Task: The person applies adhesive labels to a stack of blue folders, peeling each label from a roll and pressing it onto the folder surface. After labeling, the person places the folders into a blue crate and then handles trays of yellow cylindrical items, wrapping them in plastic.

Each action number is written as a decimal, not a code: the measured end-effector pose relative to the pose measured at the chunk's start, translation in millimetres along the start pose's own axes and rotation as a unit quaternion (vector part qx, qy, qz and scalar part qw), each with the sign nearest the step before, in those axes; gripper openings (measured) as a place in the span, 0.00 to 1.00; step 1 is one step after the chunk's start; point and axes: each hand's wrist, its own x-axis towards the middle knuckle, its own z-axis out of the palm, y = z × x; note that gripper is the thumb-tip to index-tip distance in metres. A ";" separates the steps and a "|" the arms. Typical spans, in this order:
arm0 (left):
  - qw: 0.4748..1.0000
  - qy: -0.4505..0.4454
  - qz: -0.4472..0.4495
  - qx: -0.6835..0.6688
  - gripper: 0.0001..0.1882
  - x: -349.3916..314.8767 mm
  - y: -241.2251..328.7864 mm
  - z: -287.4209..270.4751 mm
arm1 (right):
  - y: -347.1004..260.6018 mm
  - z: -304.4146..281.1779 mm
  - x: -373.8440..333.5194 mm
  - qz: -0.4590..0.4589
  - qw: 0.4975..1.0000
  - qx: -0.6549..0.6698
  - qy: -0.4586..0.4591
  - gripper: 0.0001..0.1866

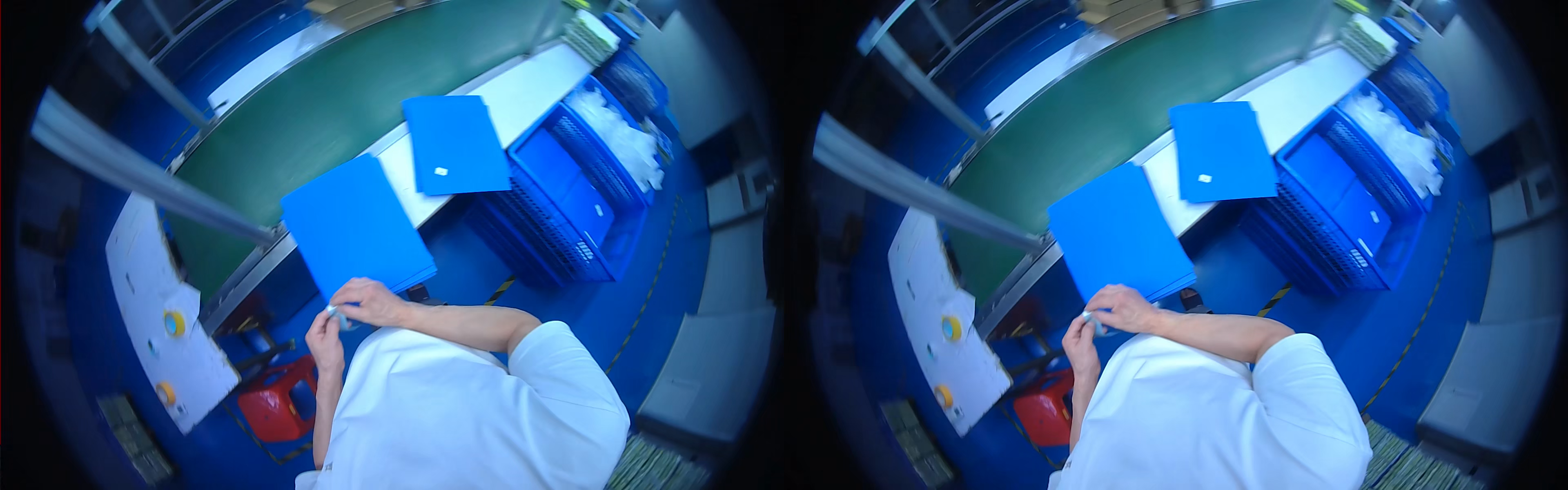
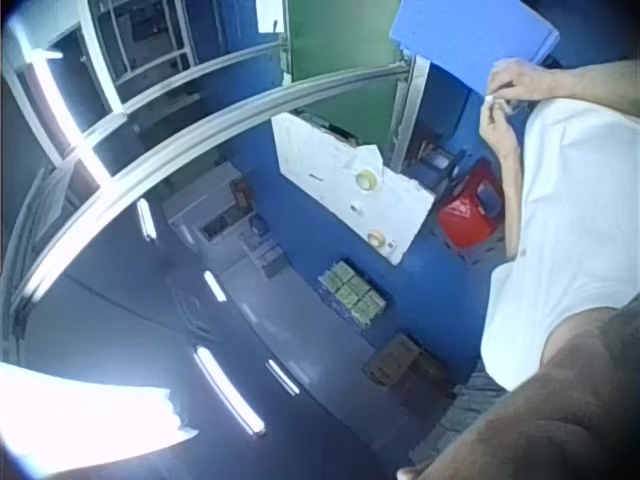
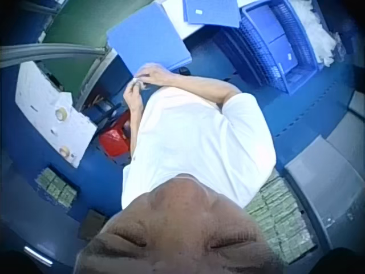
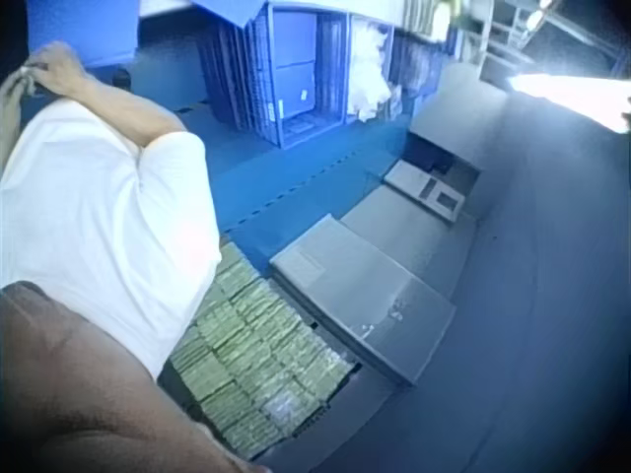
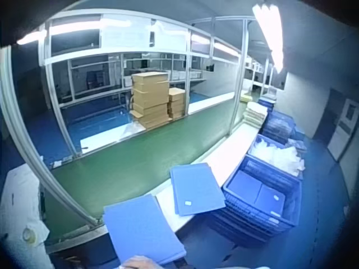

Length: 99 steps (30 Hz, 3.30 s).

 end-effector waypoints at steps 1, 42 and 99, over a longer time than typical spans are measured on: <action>1.000 -0.002 -0.002 -0.010 0.12 -1.7 -2.5 -3.0 | -0.8 -0.2 1.2 0.005 1.000 0.018 -0.005 0.12; 0.957 0.175 -0.093 -0.210 0.16 3.4 -11.9 -51.2 | 35.6 -49.2 4.7 -0.156 0.881 -0.364 -0.259 0.31; 0.995 -0.003 -0.087 -0.053 0.15 -22.5 5.8 -17.0 | -5.1 10.8 14.1 0.001 0.992 -0.013 -0.122 0.13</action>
